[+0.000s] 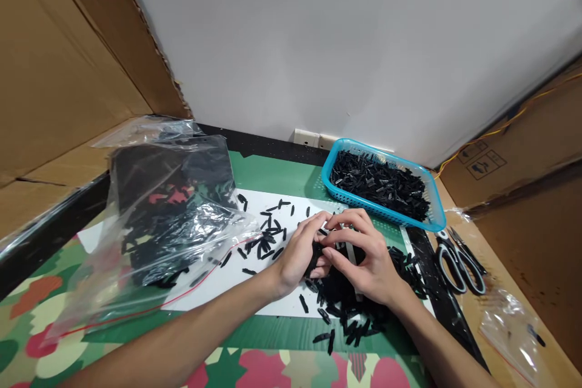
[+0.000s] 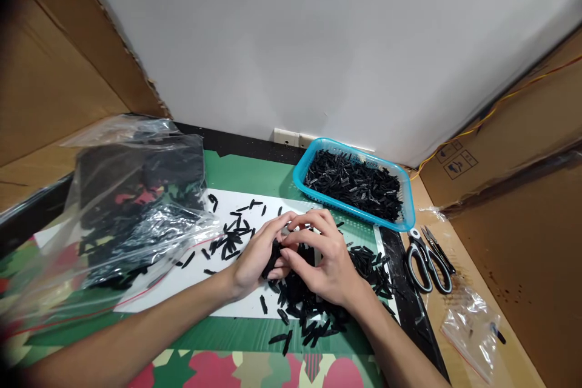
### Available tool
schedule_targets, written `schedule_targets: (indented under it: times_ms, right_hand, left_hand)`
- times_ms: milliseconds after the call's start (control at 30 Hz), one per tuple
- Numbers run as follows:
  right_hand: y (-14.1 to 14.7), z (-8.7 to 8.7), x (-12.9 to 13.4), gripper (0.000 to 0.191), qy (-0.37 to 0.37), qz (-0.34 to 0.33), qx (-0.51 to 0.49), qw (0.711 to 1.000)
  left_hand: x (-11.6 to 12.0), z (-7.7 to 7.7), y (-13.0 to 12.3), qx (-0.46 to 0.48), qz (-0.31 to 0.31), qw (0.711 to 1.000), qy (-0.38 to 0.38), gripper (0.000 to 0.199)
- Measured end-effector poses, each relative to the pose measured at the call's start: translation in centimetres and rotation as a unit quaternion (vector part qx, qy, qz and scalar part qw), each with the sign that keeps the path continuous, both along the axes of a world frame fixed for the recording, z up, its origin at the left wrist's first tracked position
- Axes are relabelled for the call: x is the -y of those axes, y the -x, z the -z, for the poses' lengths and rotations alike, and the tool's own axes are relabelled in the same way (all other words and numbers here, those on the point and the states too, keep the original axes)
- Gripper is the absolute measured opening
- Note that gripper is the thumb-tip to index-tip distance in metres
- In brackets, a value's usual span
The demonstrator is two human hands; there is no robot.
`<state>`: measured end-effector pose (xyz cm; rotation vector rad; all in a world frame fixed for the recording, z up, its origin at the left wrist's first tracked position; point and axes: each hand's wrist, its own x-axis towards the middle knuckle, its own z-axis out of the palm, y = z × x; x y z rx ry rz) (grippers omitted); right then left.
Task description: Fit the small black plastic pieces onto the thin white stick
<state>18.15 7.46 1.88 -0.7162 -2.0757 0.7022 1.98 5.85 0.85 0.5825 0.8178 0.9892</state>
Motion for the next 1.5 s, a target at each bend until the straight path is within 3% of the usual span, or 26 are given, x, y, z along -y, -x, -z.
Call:
schedule_targets:
  times_ms: [167, 433, 767, 967, 1300, 1500]
  right_hand:
    - [0.2, -0.4, 0.2, 0.009, 0.075, -0.032, 0.008, 0.997]
    - [0.2, -1.2, 0.3, 0.006, 0.119, -0.067, 0.030, 0.990]
    - [-0.6, 0.0, -1.1, 0.014, 0.172, 0.060, -0.109, 0.977]
    - [-0.6, 0.5, -1.5, 0.019, 0.204, 0.072, -0.113, 0.970]
    - [-0.8, 0.8, -1.6, 0.019, 0.208, 0.063, -0.099, 0.971]
    - [-1.0, 0.7, -1.3, 0.020, 0.129, 0.088, -0.012, 0.988]
  left_hand:
    - [0.1, -0.3, -0.1, -0.035, -0.002, 0.999, -0.041, 0.038]
    - [-0.1, 0.1, -0.2, -0.019, -0.010, 1.000, -0.017, 0.038]
    - [-0.2, -0.3, 0.3, 0.007, 0.048, 0.998, -0.030, 0.031]
    - [-0.2, -0.4, 0.5, 0.021, 0.067, 0.997, -0.040, 0.030]
    - [-0.2, 0.0, 0.3, 0.008, 0.062, 0.997, -0.054, 0.036]
    - [-0.4, 0.4, 0.2, 0.000, 0.067, 0.996, -0.062, 0.045]
